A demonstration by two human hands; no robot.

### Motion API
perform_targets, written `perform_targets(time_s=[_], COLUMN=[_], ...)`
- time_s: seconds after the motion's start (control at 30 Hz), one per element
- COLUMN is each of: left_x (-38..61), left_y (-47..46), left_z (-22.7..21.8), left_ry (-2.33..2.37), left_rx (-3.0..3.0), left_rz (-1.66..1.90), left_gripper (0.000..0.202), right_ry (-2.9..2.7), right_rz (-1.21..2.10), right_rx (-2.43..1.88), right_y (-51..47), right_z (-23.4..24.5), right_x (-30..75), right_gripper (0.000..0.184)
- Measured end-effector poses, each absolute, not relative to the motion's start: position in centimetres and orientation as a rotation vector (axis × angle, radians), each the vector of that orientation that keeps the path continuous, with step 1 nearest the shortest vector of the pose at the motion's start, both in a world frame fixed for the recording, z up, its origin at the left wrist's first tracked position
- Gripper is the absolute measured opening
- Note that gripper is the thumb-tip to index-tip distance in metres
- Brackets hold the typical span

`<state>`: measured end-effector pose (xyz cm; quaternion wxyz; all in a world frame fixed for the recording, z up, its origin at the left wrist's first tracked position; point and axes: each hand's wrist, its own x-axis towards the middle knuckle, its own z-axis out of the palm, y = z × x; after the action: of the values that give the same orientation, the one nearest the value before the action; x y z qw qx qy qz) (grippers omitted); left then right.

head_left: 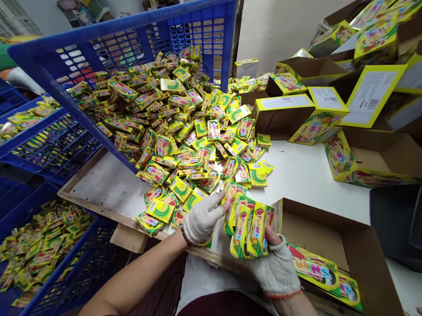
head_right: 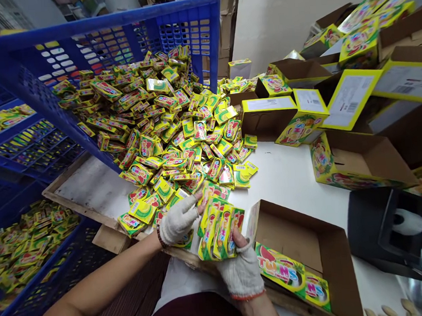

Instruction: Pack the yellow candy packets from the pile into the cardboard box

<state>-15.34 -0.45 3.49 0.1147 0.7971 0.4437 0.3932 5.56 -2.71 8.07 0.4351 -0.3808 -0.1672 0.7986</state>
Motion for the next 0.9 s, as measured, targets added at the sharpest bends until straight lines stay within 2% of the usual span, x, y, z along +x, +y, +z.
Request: perform_targets(time_s=[0.13, 0.23, 0.3, 0.4, 0.47, 0.57, 0.63, 0.77, 0.9], left_x=[-14.4, -14.4, -14.1, -12.5, -11.2, -10.0, -9.8, -9.5, -8.9], left_y=[-3.0, -3.2, -2.6, -1.4, -0.8, -0.2, 0.0, -0.2, -0.6], left_z=[3.4, 4.2, 5.1, 5.8, 5.5, 4.6, 4.1, 4.0, 4.0], left_ry=[1.297, 1.476, 1.472, 1.396, 1.452, 1.536, 1.54, 1.506, 1.522], left_rx=[2.067, 1.618, 1.412, 1.302, 1.218, 1.131, 1.123, 1.158, 1.237], left_rz=[1.109, 1.234, 1.336, 1.252, 1.071, 0.919, 0.908, 0.904, 0.889], left_gripper=[0.049, 0.055, 0.057, 0.06, 0.062, 0.061, 0.057, 0.048, 0.056], right_ry=[-0.624, -0.974, -1.412, -2.056, -2.258, -2.214, -2.123, -2.004, -2.023], right_rz=[1.964, 1.828, 1.532, 0.995, 0.773, 0.621, 0.634, 0.693, 0.622], right_rx=[-1.052, -1.274, -1.523, -1.706, -1.66, -1.555, -1.504, -1.448, -1.443], right_y=[-2.4, -2.1, -1.7, -1.4, -1.7, -3.3, -4.5, -5.2, -4.3], right_z=[7.4, 7.9, 8.4, 8.2, 7.1, 4.2, 2.5, 0.4, 0.4], right_x=[5.1, 4.7, 4.2, 3.4, 3.3, 4.4, 5.3, 6.0, 4.8], right_gripper=[0.06, 0.062, 0.064, 0.05, 0.058, 0.1, 0.116, 0.122, 0.106])
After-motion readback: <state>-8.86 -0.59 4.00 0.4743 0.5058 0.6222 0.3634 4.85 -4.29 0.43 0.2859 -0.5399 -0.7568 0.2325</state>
